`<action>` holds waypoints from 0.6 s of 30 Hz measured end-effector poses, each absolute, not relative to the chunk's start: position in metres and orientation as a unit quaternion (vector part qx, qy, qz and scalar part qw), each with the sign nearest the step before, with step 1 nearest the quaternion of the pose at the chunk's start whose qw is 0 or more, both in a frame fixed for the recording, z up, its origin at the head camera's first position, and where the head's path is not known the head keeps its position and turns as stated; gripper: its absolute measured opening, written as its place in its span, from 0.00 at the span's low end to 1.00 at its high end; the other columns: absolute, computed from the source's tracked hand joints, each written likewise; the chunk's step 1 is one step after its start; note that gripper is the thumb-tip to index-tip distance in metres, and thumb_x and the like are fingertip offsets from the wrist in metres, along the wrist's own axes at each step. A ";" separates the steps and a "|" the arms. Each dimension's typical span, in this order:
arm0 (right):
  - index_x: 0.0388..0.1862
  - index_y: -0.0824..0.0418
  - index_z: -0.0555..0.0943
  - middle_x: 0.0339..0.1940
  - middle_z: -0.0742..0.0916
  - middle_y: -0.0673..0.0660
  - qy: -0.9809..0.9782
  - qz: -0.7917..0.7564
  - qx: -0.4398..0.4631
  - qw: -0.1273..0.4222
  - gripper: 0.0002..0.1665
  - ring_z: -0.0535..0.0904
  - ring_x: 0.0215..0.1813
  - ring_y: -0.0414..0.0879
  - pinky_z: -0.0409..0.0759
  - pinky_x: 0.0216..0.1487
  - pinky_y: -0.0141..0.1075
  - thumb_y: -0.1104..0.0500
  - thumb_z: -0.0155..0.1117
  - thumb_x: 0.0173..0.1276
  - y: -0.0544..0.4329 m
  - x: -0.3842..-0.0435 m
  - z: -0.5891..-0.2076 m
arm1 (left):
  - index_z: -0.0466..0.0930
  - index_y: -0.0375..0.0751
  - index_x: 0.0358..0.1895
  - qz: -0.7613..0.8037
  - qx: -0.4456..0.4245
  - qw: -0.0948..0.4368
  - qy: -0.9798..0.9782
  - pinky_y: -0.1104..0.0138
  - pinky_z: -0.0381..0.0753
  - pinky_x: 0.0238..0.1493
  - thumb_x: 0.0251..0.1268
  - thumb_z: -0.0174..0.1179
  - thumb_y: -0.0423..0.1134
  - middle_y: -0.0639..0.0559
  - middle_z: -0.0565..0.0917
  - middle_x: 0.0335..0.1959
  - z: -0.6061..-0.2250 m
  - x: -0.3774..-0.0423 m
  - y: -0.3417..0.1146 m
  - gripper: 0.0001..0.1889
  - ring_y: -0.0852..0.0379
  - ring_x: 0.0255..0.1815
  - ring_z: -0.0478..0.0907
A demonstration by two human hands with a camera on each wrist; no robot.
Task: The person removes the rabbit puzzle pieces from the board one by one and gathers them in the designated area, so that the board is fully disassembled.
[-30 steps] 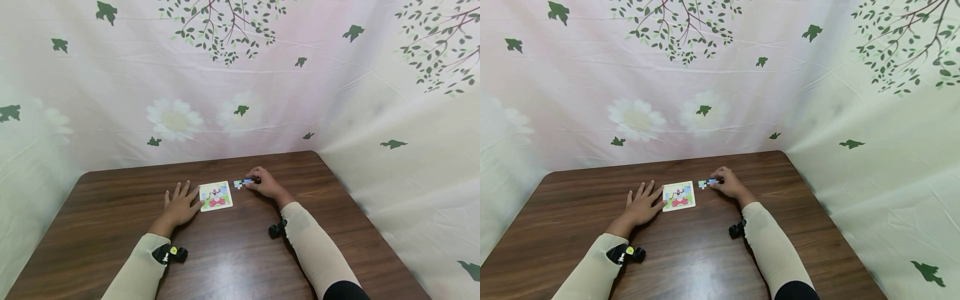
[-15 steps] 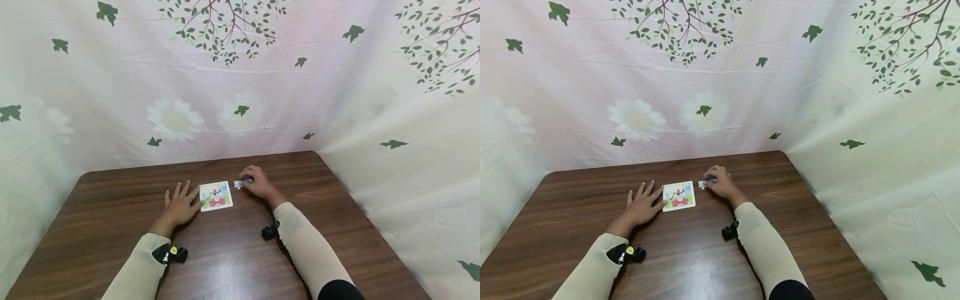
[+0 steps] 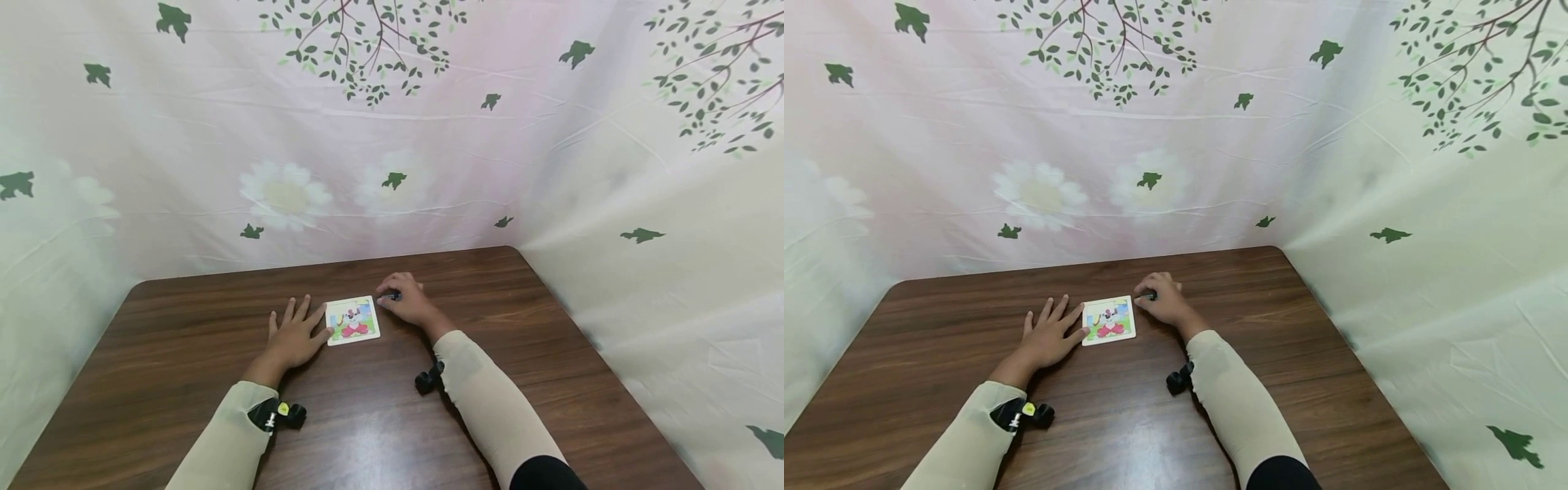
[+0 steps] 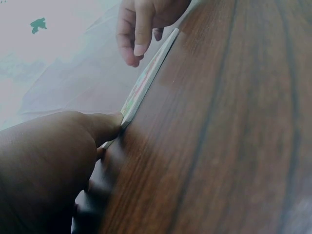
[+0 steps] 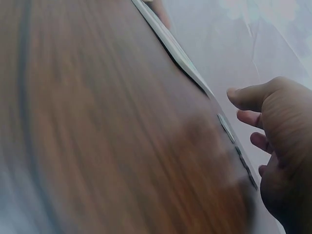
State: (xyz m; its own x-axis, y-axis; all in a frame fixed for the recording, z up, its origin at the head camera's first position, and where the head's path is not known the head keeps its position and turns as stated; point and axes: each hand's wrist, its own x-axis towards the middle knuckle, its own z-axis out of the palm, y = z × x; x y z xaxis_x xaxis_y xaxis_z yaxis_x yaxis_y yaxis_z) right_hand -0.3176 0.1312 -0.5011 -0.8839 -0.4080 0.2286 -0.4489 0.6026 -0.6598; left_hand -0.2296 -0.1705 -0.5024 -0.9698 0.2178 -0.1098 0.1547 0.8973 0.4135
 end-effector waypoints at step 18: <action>0.54 0.51 0.92 0.63 0.88 0.53 -0.893 0.349 0.286 -0.011 0.10 0.71 0.76 0.55 0.59 0.73 0.60 0.53 0.74 0.77 0.100 -0.311 -0.499 | 0.53 0.56 0.91 0.204 0.094 0.081 0.971 0.23 0.24 0.82 0.85 0.45 0.68 0.39 0.41 0.94 -0.502 -0.231 -0.171 0.40 0.28 0.93 0.31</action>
State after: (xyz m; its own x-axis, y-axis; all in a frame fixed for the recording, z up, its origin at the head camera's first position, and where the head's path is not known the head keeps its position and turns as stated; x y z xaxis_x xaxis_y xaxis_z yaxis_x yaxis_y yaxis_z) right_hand -0.3112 0.0996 -0.4989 -0.8366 -0.5174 0.1799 -0.5023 0.5937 -0.6286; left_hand -0.2308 -0.1709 -0.5022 -0.9695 0.2146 -0.1185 0.1489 0.8994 0.4110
